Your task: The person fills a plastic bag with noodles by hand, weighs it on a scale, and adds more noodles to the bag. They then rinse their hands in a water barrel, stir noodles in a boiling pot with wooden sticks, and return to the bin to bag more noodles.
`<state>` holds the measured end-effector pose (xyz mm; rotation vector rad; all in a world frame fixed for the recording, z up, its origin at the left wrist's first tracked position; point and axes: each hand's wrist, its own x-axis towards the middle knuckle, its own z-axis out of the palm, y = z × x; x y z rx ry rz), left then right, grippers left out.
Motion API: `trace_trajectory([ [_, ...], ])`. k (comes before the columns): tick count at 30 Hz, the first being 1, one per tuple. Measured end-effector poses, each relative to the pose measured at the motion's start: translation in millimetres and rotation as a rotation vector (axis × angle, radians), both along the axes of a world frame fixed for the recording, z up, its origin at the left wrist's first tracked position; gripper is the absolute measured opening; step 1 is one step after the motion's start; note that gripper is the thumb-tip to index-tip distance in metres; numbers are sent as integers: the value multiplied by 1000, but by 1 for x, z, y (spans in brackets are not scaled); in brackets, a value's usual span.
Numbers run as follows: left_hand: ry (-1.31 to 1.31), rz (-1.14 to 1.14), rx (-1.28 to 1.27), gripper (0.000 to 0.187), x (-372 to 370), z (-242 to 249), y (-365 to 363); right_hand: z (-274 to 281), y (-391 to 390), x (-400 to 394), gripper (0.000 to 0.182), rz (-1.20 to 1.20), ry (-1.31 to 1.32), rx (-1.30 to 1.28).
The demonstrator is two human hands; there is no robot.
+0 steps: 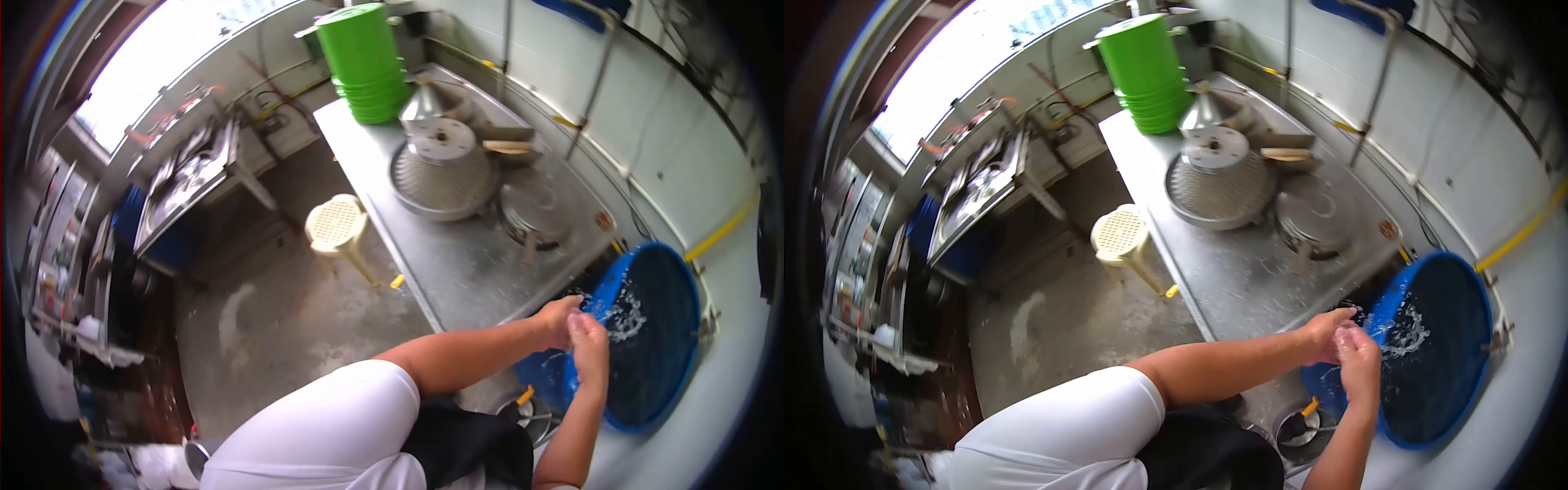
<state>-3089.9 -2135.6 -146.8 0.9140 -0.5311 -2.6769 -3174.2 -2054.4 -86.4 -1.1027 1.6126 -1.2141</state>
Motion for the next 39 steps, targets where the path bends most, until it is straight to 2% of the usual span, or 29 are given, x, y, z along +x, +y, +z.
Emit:
trace_trajectory([
  [1,-89,132,19,62,19,14,-1,20,-5,14,25,93,79,195],
  [2,-82,170,18,62,46,17,-4,24,-10,34,25,130,89,191],
  [4,-270,168,-325,54,97,21,-3,28,-16,70,33,200,449,-155],
  [5,-310,84,-579,56,132,16,-1,31,-20,89,46,287,522,-117],
  [6,-354,-6,-834,58,171,11,2,33,-23,106,60,422,731,-141],
  [7,-526,-103,-1061,63,217,36,12,32,-27,129,69,509,813,-185],
  [9,-1121,-276,-1657,71,297,59,35,29,-27,183,85,642,950,-240],
  [10,-1168,-245,-1632,71,333,70,43,28,-27,213,92,693,1006,-258],
  [11,-1285,-314,-1627,75,367,80,53,26,-28,241,99,762,1030,-271],
  [12,-1404,-386,-1612,80,400,90,61,27,-29,270,99,811,1021,-317],
  [15,-1528,-330,-1405,84,476,104,93,39,-34,348,99,964,1012,-345],
  [18,-1567,-140,-1253,83,536,89,123,46,-38,420,98,1034,984,-394],
  [22,-1600,-63,-1140,84,599,74,157,41,-38,496,97,1077,922,-478],
  [29,-1684,59,-1024,81,671,76,199,38,-26,586,95,1199,875,-556],
  [39,-1790,288,-827,82,699,53,246,21,-27,668,93,1445,778,-605],
])
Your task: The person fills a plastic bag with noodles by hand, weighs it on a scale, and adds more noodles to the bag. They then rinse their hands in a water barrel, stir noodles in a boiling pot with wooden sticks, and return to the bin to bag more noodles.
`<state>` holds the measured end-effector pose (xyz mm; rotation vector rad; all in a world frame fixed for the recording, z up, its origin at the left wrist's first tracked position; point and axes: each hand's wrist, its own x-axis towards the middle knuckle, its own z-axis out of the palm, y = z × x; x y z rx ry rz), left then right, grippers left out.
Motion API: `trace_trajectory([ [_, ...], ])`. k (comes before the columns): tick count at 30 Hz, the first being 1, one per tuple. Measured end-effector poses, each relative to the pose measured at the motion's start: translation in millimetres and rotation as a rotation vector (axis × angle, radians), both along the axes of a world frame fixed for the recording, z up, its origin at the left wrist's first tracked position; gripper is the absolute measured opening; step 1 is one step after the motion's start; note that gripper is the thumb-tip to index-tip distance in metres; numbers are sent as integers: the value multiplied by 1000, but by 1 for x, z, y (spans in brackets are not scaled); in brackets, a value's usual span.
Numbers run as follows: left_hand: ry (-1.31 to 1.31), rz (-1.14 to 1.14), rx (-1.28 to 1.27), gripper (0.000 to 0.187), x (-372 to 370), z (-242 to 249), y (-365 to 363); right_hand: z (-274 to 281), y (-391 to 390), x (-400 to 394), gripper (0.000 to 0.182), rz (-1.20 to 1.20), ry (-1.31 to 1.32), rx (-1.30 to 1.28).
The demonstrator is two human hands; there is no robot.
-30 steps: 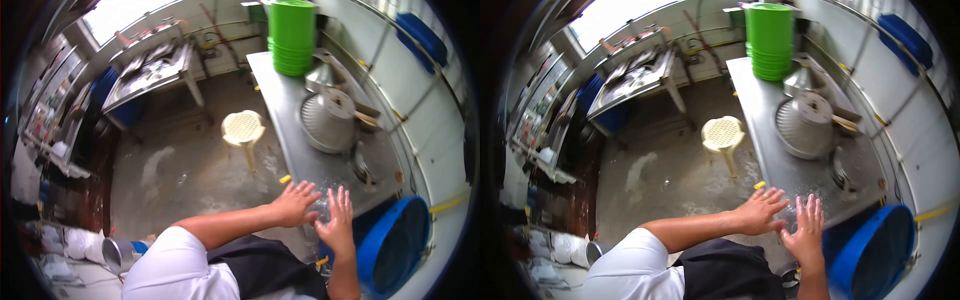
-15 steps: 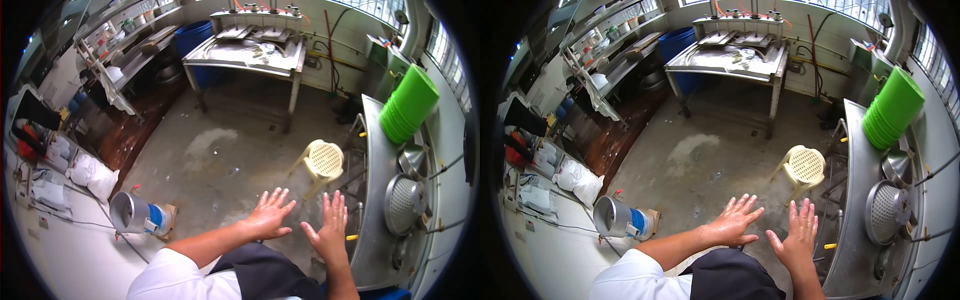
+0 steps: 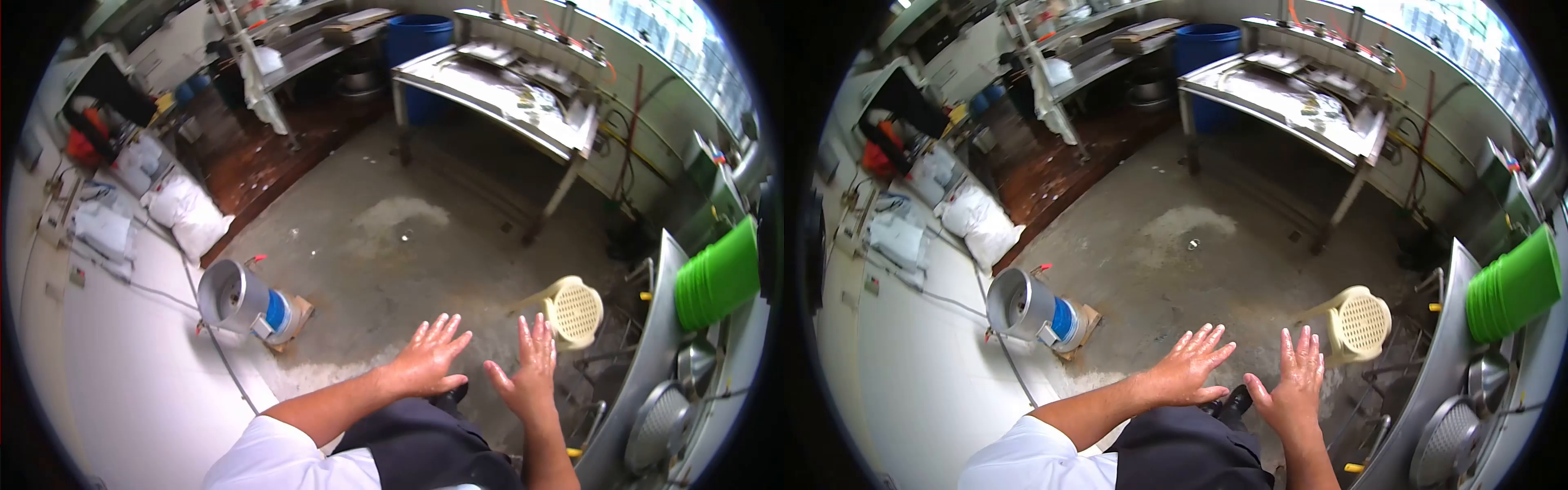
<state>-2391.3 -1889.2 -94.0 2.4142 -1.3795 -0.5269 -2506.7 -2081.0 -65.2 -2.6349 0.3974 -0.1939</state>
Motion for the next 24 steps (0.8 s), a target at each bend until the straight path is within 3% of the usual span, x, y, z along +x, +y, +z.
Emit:
trace_trajectory([
  [9,-136,287,-14,80,26,38,4,19,-28,82,87,262,-114,-26],
  [17,-83,535,-49,79,41,27,36,28,-13,157,84,513,-90,-42],
  [24,-79,539,-111,80,106,11,74,23,25,222,82,568,-19,-71],
])
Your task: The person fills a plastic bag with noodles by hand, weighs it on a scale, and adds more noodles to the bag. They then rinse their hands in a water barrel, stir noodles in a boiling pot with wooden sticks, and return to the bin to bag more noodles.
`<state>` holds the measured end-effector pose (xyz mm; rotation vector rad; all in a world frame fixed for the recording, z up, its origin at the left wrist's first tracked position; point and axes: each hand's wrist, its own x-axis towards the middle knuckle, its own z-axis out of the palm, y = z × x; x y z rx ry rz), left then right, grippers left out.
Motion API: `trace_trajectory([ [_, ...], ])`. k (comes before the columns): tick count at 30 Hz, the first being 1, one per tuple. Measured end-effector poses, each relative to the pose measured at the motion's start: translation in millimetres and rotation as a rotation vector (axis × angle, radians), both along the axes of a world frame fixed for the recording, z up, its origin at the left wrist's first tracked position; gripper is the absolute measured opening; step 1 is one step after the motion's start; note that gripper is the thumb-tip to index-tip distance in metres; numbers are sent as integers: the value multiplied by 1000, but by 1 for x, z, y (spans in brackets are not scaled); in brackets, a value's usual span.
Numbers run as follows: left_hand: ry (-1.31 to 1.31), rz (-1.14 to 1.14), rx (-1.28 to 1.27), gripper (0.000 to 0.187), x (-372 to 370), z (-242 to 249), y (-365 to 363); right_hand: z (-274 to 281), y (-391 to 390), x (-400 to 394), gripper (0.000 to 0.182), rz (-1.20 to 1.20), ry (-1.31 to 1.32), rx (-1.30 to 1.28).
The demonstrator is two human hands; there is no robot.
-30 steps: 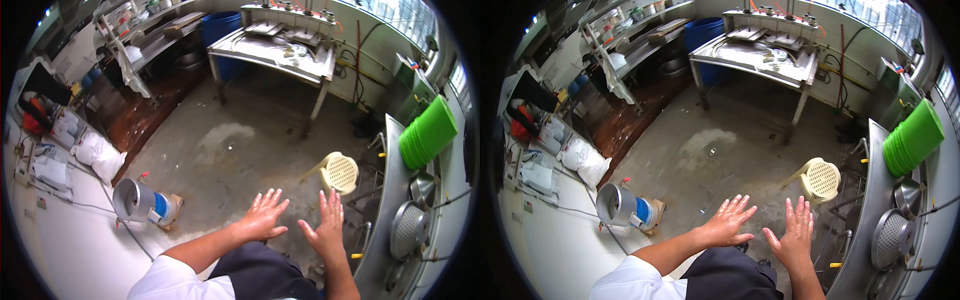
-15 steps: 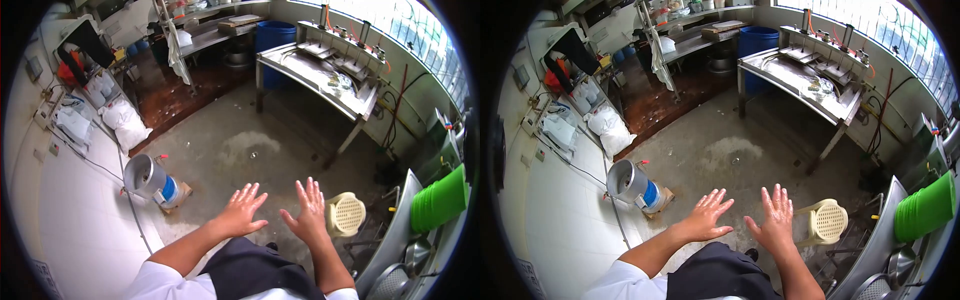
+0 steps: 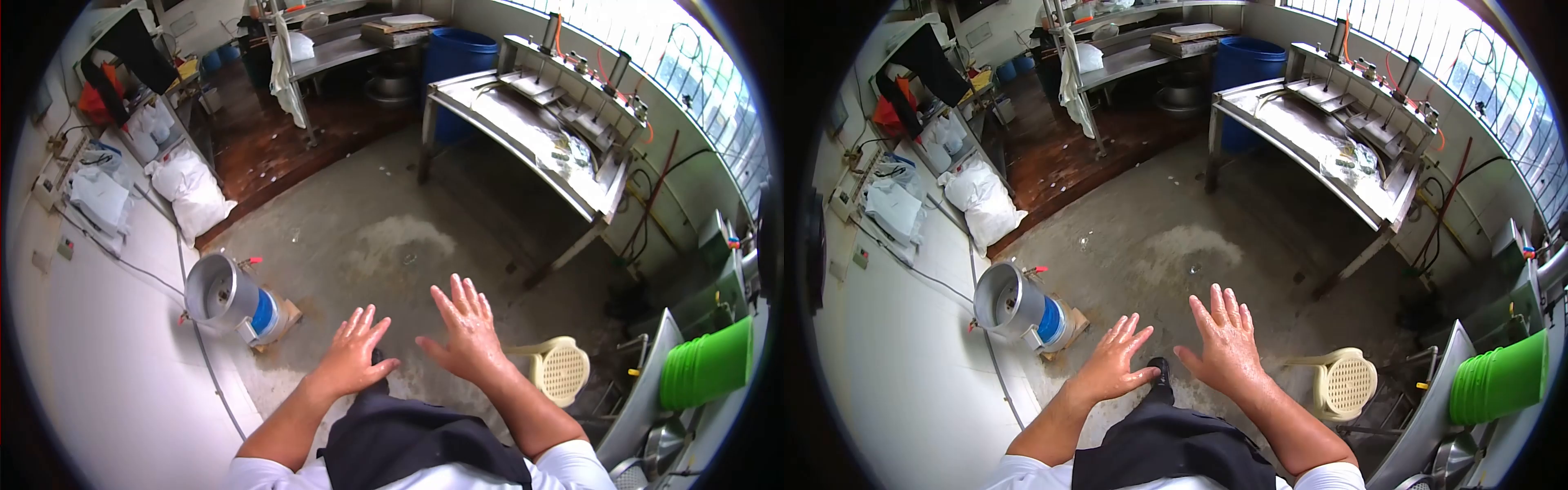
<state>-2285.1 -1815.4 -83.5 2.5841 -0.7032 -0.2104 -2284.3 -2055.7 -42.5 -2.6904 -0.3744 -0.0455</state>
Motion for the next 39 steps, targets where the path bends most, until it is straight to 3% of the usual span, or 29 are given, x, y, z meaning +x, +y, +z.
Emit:
trace_trajectory([
  [10,-43,-74,-17,81,135,-8,64,25,72,112,82,-52,-34,-68],
  [17,-81,-109,4,82,201,31,65,20,90,163,84,-135,-47,-49],
  [25,-48,-210,-9,83,255,25,24,-6,57,219,87,-204,-49,15],
  [32,-46,-163,-3,84,293,37,-6,7,17,274,86,-143,-29,59],
  [35,-31,-24,-89,82,299,33,-8,12,7,282,86,-123,-54,41],
  [39,-13,-123,-73,82,340,18,-25,19,-8,313,85,-163,-6,11],
])
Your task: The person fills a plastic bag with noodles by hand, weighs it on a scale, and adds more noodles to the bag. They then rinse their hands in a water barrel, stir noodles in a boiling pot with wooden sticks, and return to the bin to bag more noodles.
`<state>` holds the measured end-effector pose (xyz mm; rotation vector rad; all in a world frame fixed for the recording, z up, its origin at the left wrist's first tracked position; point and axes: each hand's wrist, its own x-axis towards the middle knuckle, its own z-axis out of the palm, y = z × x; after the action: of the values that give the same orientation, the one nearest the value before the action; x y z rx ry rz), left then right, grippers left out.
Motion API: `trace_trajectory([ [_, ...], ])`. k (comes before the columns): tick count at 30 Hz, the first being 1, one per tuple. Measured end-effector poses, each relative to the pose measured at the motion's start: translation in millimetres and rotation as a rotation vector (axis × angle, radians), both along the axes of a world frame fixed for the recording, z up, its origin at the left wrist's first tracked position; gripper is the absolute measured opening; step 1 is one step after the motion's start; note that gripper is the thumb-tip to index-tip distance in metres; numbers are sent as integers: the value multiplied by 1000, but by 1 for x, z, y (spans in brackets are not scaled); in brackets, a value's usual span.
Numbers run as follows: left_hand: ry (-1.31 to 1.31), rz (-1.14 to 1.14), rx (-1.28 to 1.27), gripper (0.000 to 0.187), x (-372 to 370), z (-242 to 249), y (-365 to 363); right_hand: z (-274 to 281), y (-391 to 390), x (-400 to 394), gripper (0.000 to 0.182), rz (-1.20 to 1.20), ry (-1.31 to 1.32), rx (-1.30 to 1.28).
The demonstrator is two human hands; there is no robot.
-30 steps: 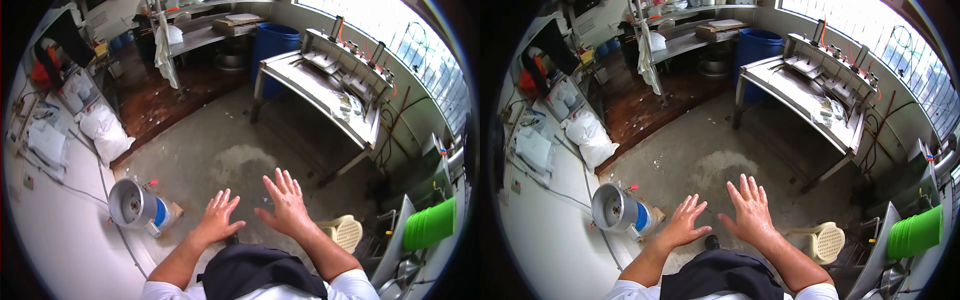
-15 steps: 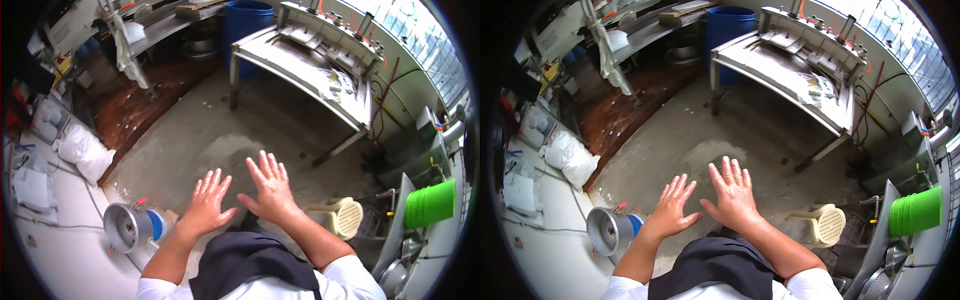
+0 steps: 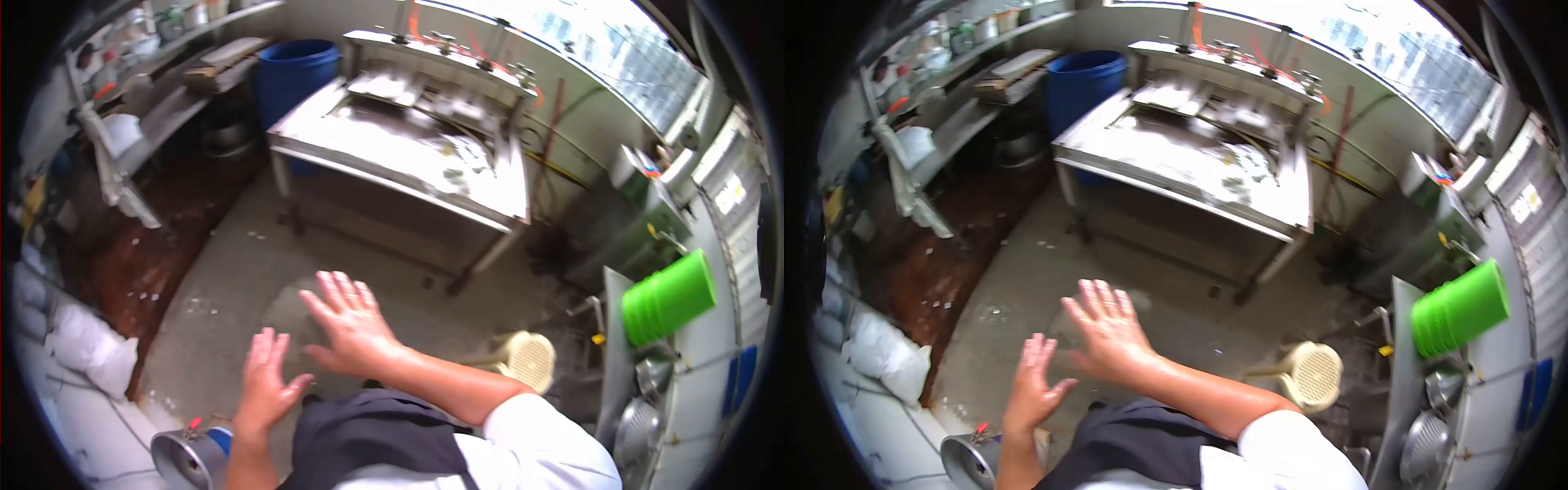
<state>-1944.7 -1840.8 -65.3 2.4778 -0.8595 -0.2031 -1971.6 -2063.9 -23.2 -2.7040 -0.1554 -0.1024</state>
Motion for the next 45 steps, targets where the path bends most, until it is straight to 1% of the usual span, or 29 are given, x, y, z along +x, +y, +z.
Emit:
trace_trajectory([
  [3,24,-62,19,82,15,-4,-10,-19,-6,7,83,-51,-52,-27],
  [5,-10,-94,47,81,21,-2,-10,-19,-4,9,82,-63,-48,-5],
  [6,-19,-58,46,81,26,1,-8,-19,-2,10,83,-71,-34,-6],
  [7,-23,-87,44,80,29,3,-7,-20,-1,12,83,-39,-40,-7],
  [8,-27,-122,42,80,32,5,-6,-20,-1,15,82,-54,-56,-8],
  [12,-25,-130,73,79,42,6,4,-16,5,23,82,-99,-65,13],
  [19,-23,-110,96,79,48,0,28,-25,20,35,82,-70,-36,-7],
  [25,-12,-82,91,78,49,-5,45,-19,37,43,82,-22,-26,-10],
  [30,-28,-65,52,76,47,-9,58,-20,47,49,82,3,-10,-11],
  [45,-23,-55,37,76,46,-15,66,-24,57,53,80,19,23,11],
])
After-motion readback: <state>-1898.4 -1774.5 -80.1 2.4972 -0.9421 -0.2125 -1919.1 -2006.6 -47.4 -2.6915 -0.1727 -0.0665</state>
